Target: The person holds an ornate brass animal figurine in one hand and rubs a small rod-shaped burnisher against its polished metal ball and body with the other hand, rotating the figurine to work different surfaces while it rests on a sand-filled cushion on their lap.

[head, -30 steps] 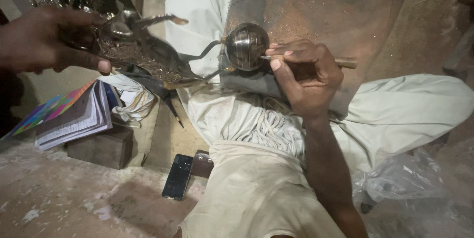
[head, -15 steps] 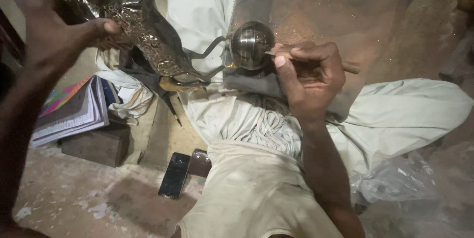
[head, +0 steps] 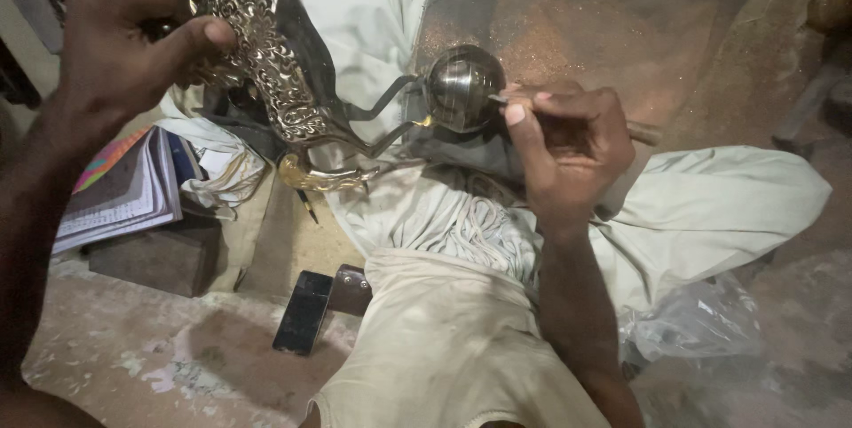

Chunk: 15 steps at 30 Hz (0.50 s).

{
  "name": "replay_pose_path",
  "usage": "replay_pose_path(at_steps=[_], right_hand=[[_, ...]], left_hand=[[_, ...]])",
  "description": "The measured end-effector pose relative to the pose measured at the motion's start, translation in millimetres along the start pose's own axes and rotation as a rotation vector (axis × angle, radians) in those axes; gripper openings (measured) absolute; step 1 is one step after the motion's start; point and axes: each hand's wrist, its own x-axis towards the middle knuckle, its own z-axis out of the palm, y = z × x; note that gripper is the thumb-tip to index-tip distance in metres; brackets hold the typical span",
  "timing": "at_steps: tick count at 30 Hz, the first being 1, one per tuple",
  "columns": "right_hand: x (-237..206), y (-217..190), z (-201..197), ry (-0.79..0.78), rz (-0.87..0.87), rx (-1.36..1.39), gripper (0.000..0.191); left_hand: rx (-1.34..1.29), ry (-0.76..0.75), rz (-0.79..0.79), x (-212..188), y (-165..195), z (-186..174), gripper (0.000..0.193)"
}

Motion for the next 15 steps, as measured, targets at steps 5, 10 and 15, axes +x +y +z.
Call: replay_pose_path(at_steps=[5, 10, 15], right_hand=[[-2.7, 1.4, -1.4, -0.03, -0.034, 0.055, 0.019], [-1.4, 6.4, -2.8, 0.025, 0.027, 0.034, 0.02], [-2.1, 8.6, -0.9, -0.009, -0.09, -0.009, 0.02]], left_hand=[[0.04, -0.057, -0.052, 2.0, -9.5, 2.7, 0.065], [-0.01, -0.093, -0.061, 0.1, -11.2, 1.2, 0.07], [-0.134, -0.171, -0.206, -0.5, -9.7, 1.4, 0.07]])
